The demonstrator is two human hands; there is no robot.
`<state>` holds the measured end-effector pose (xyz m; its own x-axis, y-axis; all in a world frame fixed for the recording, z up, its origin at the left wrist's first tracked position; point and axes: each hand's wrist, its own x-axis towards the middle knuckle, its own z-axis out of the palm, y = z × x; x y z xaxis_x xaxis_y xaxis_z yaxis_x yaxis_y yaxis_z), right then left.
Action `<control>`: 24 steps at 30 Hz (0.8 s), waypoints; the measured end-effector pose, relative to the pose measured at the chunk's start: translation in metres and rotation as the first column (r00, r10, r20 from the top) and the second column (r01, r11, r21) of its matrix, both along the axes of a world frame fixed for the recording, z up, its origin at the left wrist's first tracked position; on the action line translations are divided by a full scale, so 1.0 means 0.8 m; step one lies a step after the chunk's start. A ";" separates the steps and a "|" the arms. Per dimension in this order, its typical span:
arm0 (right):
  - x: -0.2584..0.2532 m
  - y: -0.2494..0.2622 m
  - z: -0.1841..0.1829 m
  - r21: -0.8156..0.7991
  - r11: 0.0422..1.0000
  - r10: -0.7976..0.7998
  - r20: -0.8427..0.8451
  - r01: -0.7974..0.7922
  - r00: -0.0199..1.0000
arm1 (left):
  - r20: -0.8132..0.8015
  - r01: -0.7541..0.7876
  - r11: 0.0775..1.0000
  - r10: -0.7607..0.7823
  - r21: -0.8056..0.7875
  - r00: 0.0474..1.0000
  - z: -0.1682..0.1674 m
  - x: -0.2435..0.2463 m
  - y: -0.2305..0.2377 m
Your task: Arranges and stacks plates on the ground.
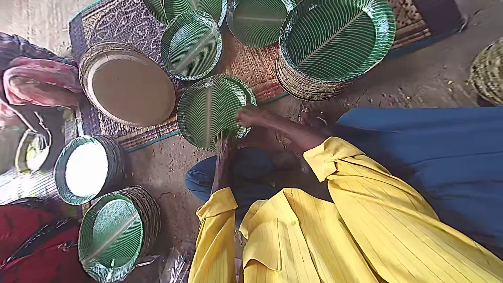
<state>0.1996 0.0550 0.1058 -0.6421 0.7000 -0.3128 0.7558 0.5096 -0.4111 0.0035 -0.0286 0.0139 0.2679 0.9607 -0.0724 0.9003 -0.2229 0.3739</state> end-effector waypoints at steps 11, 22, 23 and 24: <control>0.229 0.081 0.080 0.042 0.532 -0.799 -0.305 0.846 0.518 | 0.022 0.337 0.937 -0.336 -0.089 0.942 0.001 0.025 0.040; 0.229 0.103 0.047 -0.016 0.553 -0.825 -0.151 0.833 0.544 | 0.288 0.030 0.999 -0.039 0.033 0.957 0.014 -0.038 0.085; 0.231 0.103 0.044 -0.011 0.554 -0.822 -0.164 0.833 0.545 | 0.289 0.003 0.998 -0.022 0.065 0.957 0.002 -0.044 0.074; 0.234 0.102 0.041 -0.007 0.553 -0.821 -0.173 0.833 0.544 | 0.281 -0.011 0.995 -0.017 0.096 0.959 -0.007 -0.047 0.065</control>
